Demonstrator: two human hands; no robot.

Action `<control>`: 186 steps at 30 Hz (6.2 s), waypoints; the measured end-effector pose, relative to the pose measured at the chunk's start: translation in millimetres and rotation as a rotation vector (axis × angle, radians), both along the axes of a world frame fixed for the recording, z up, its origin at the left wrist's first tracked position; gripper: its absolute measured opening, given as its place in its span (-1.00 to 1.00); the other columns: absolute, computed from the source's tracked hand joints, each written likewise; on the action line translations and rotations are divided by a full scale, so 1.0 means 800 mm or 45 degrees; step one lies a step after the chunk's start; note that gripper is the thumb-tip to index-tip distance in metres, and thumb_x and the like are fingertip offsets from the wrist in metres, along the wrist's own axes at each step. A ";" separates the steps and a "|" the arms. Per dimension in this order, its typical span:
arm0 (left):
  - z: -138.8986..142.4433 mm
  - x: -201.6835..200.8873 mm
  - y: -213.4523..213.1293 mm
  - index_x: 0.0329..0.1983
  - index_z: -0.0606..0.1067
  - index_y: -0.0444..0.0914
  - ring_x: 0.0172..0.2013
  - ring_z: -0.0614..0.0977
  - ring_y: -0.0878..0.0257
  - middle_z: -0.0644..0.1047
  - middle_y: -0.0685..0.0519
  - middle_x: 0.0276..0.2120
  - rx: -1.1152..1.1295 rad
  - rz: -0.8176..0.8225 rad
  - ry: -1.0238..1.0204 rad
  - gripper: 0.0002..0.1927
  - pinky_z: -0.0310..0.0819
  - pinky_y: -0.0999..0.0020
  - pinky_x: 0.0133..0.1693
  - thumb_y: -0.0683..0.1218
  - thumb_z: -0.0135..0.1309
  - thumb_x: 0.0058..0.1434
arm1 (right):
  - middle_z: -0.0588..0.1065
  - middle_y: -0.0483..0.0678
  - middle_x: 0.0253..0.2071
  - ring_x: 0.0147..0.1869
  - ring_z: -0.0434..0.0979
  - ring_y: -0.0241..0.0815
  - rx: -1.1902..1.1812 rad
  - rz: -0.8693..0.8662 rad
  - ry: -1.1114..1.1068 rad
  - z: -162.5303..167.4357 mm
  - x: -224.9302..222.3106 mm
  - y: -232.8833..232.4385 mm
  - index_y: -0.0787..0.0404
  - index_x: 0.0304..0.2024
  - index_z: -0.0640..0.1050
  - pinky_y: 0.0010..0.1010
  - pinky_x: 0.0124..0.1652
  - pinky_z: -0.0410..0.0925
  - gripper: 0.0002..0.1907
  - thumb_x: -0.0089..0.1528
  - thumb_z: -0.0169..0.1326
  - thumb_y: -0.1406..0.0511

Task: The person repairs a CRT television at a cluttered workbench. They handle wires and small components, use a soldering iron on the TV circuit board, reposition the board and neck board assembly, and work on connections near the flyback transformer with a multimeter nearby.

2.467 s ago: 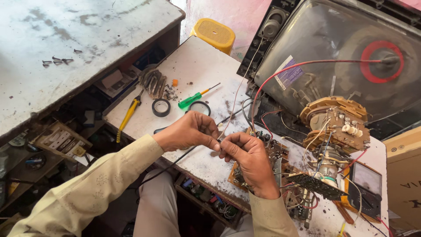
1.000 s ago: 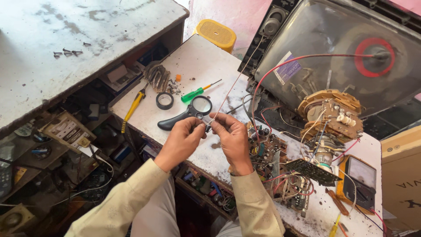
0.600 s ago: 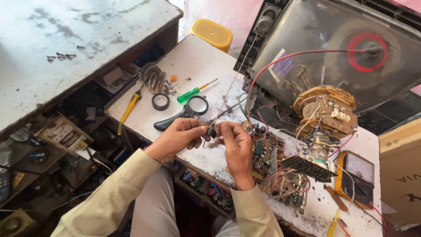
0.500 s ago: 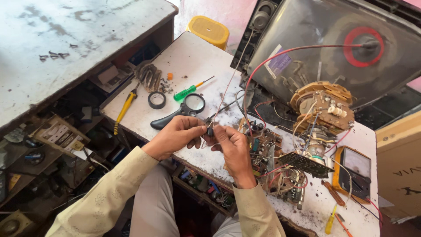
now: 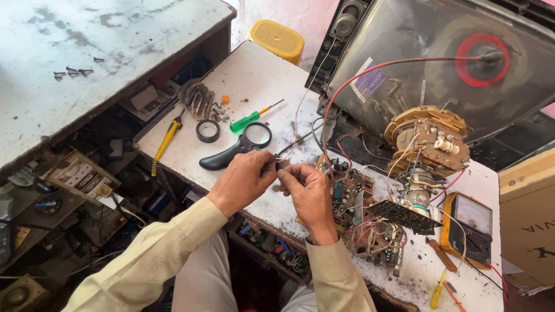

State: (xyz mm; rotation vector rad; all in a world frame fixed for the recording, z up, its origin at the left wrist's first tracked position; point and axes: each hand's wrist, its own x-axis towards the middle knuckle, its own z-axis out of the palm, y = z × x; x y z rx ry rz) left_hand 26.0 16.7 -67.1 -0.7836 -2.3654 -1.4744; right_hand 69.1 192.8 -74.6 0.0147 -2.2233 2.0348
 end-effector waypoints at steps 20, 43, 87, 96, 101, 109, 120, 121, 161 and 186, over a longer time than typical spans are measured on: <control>-0.009 -0.048 -0.010 -0.34 0.59 -0.34 -0.58 0.40 0.45 0.55 0.09 -0.52 0.645 -0.826 -1.318 -0.91 0.20 0.56 -0.55 -0.20 0.26 0.19 | 0.61 -0.04 -0.32 -0.24 0.63 -0.26 -0.371 0.293 -0.179 0.013 -0.007 0.029 0.35 -0.20 0.61 -0.47 -0.20 0.43 -0.85 0.29 0.19 0.34; -0.047 0.045 -0.024 0.04 0.35 -0.33 -0.46 0.39 0.45 0.46 0.12 -0.43 1.117 -0.135 -0.819 -0.79 0.24 0.54 -0.45 -0.15 0.01 0.41 | 0.57 -0.08 -0.40 -0.41 0.54 -0.32 -0.511 0.212 -0.266 0.019 -0.031 -0.027 0.34 -0.18 0.63 -0.52 -0.42 0.37 -0.72 0.35 0.08 0.22; -0.027 0.037 -0.042 -0.29 0.47 -0.27 -0.37 0.58 -0.02 0.49 -0.04 -0.45 -0.020 0.432 0.458 -0.91 0.45 0.08 -0.32 -0.19 0.16 0.22 | 0.51 -0.14 -0.51 -0.50 0.37 -0.41 -0.538 0.292 -0.251 0.008 -0.062 -0.067 0.36 -0.33 0.62 -0.60 -0.49 0.20 -0.87 0.23 0.26 0.37; -0.047 0.022 -0.027 -0.28 0.59 -0.39 -0.54 0.46 0.47 0.57 0.12 -0.50 1.035 0.240 -0.547 -0.89 0.28 0.52 -0.52 -0.20 0.17 0.24 | 0.54 -0.07 -0.32 -0.31 0.54 -0.30 -0.626 0.022 -0.100 0.015 -0.056 -0.046 0.30 -0.12 0.58 -0.48 -0.29 0.44 -0.83 0.28 0.16 0.33; -0.045 0.020 -0.040 -0.32 0.57 -0.37 -0.67 0.32 0.52 0.45 0.17 -0.61 1.317 -0.033 -0.960 -0.86 0.07 0.57 -0.64 -0.15 0.19 0.23 | 0.61 -0.01 -0.20 -0.16 0.62 -0.22 -0.683 0.304 -0.272 -0.006 -0.037 -0.048 0.33 -0.06 0.57 -0.37 -0.10 0.48 -0.77 0.29 0.09 0.32; -0.026 0.030 -0.032 -0.30 0.59 -0.41 -0.55 0.51 0.49 0.61 0.14 -0.52 1.025 0.106 -0.727 -0.83 0.31 0.55 -0.52 -0.15 0.14 0.23 | 0.59 0.04 -0.16 -0.14 0.61 -0.20 -0.724 0.316 -0.295 -0.013 -0.058 -0.076 0.36 0.03 0.51 -0.33 -0.12 0.49 -0.72 0.27 0.08 0.39; 0.009 0.046 -0.031 -0.10 0.53 -0.37 -0.68 0.49 0.38 0.53 -0.03 -0.67 0.436 0.515 -0.256 -0.75 0.35 0.38 -0.55 -0.15 0.15 0.19 | 0.57 -0.02 -0.26 -0.22 0.58 -0.21 -0.792 0.413 -0.306 -0.033 -0.067 -0.064 0.37 -0.08 0.55 -0.33 -0.15 0.49 -0.83 0.36 0.13 0.36; 0.009 0.043 -0.036 -0.10 0.54 -0.36 -0.67 0.49 0.40 0.54 0.00 -0.67 0.441 0.497 -0.295 -0.75 0.35 0.40 -0.55 -0.14 0.15 0.19 | 0.58 -0.03 -0.26 -0.22 0.60 -0.21 -0.817 0.434 -0.309 -0.032 -0.064 -0.063 0.36 -0.10 0.56 -0.32 -0.15 0.49 -0.83 0.36 0.12 0.34; -0.043 0.038 -0.024 -0.30 0.61 -0.38 -0.50 0.53 0.56 0.61 0.19 -0.49 1.081 0.160 -0.647 -0.86 0.38 0.59 -0.47 -0.17 0.20 0.24 | 0.64 -0.02 -0.27 -0.22 0.65 -0.24 -0.956 0.186 -0.362 -0.022 -0.025 -0.046 0.32 -0.13 0.63 -0.47 -0.20 0.49 -0.77 0.25 0.17 0.28; -0.094 0.028 -0.003 -0.21 0.61 -0.40 -0.61 0.54 0.15 0.49 0.02 -0.63 -0.501 0.440 1.137 -0.77 0.34 0.23 -0.57 -0.23 0.16 0.05 | 0.61 0.01 -0.34 -0.29 0.59 -0.25 -0.760 0.185 -0.197 -0.025 -0.025 -0.046 0.36 -0.26 0.64 -0.48 -0.20 0.45 -0.86 0.31 0.25 0.35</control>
